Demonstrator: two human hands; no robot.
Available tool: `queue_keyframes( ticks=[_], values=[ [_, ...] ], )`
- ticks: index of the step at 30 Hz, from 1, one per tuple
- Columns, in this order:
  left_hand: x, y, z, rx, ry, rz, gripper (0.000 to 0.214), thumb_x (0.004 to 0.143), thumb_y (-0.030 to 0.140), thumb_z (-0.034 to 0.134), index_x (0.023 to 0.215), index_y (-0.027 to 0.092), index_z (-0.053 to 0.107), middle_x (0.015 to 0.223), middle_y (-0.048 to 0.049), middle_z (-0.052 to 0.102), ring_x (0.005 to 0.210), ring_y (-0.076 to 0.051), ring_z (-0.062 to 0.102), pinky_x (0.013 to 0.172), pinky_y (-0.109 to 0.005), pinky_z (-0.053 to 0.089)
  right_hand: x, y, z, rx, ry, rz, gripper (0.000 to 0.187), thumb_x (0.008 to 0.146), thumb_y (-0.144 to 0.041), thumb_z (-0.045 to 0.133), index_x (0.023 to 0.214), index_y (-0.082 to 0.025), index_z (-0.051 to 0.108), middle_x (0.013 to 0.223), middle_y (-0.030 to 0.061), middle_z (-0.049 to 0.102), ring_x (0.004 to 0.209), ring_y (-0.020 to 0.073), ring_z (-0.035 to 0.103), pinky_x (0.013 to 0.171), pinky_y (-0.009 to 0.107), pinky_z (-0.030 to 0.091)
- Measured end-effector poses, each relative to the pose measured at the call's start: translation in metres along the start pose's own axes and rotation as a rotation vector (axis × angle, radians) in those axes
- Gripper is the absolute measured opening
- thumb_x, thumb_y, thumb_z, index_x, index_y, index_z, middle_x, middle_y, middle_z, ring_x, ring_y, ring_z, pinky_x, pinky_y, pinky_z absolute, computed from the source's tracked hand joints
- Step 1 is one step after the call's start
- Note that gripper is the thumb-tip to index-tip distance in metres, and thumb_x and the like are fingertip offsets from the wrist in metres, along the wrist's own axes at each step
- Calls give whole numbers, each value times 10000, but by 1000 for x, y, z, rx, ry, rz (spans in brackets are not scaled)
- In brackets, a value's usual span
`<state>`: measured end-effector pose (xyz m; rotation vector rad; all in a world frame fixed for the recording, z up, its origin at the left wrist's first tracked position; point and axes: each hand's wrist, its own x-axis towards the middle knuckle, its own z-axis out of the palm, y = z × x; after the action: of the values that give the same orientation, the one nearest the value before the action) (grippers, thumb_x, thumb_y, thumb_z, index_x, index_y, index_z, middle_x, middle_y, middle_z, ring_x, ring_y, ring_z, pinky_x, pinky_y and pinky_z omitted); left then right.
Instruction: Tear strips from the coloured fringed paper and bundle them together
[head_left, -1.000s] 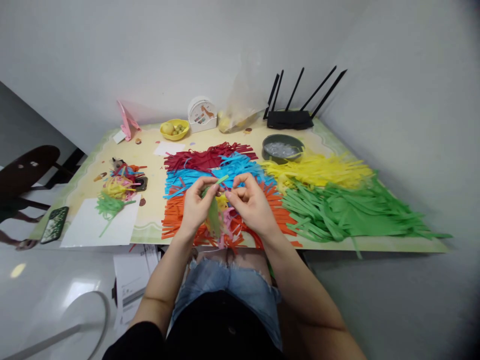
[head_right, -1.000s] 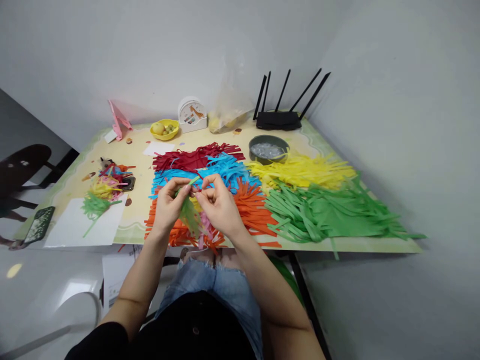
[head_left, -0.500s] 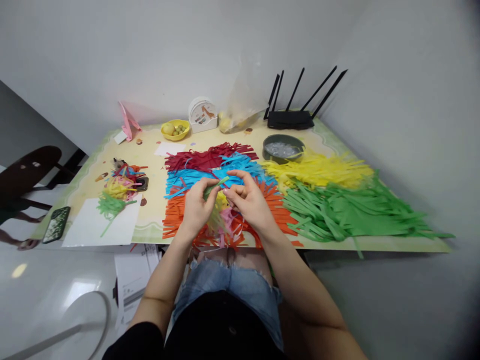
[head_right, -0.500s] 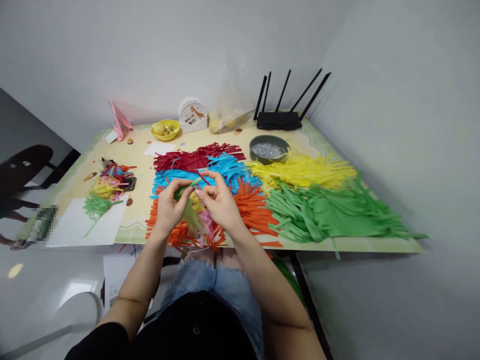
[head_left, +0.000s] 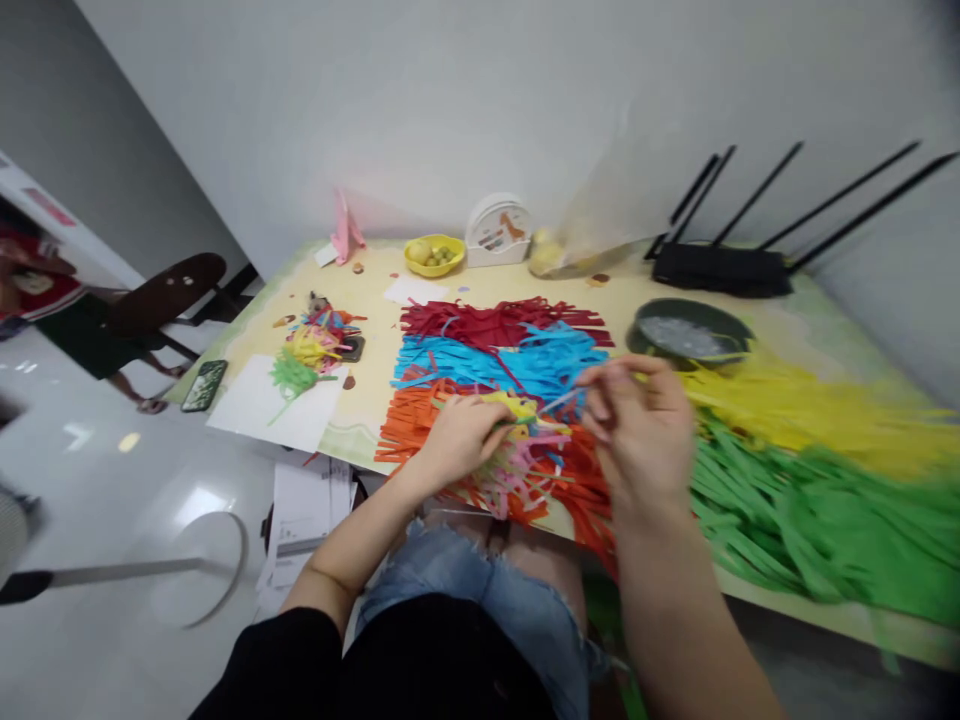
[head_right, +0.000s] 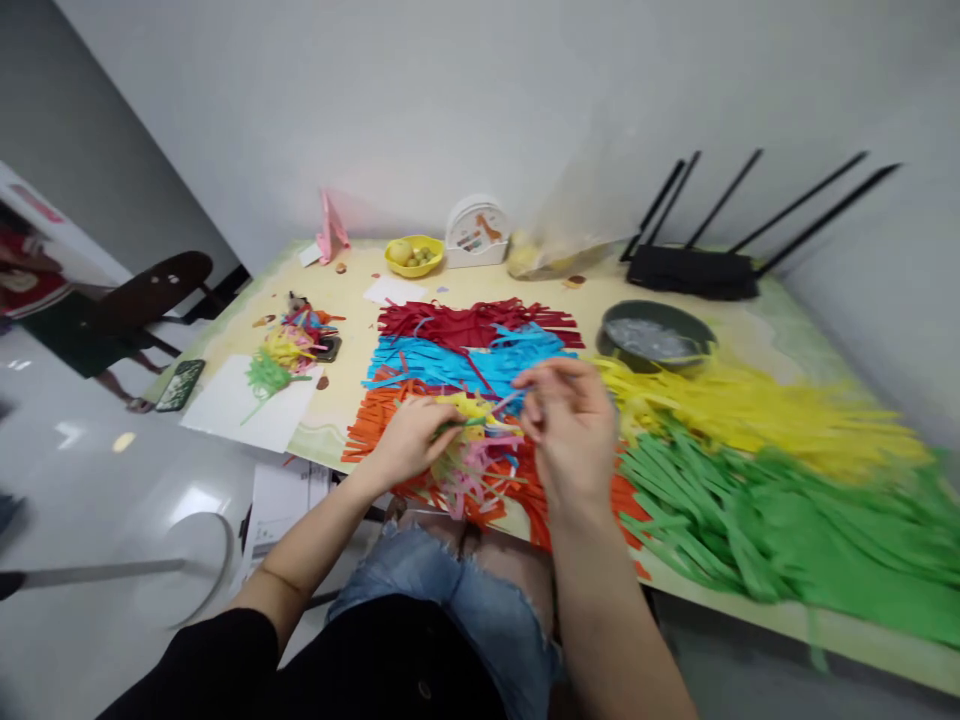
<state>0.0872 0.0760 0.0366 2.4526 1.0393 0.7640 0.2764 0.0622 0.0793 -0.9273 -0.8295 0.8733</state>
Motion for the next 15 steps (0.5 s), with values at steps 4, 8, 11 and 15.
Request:
queue_keyframes(
  ticks=[4, 8, 11, 15],
  values=[
    [-36, -56, -38, 29, -9, -100, 383, 951, 344, 627, 1319, 237, 618, 1281, -97, 704, 1171, -229, 643, 1007, -362, 487, 11, -16, -7, 171, 163, -63, 400, 584, -322, 882, 795, -251, 551, 548, -59, 554, 381, 76, 338, 337, 189, 154],
    [-83, -141, -111, 392, 63, -455, 340, 961, 160, 453, 1226, 134, 663, 1312, -179, 660, 1298, -299, 531, 1136, -490, 367, 12, -19, -11, 79, 170, -14, 384, 514, -310, 899, 718, -256, 579, 517, -46, 540, 378, 95, 351, 348, 215, 200],
    [-108, -192, -144, 528, 15, -571, 363, 907, 116, 478, 1212, 149, 672, 1341, -184, 638, 1366, -351, 442, 1180, -588, 242, 8, -12, -5, 60, 155, 23, 357, 507, -304, 885, 708, -252, 595, 510, -33, 548, 384, 97, 347, 369, 222, 207],
    [-114, -225, -149, 623, -97, -587, 375, 946, 154, 419, 1227, 123, 665, 1258, -213, 659, 1262, -350, 524, 1110, -559, 336, 5, -1, 5, 64, 132, 49, 323, 546, -289, 868, 741, -239, 615, 529, -16, 555, 407, 100, 365, 395, 230, 211]
  ],
)
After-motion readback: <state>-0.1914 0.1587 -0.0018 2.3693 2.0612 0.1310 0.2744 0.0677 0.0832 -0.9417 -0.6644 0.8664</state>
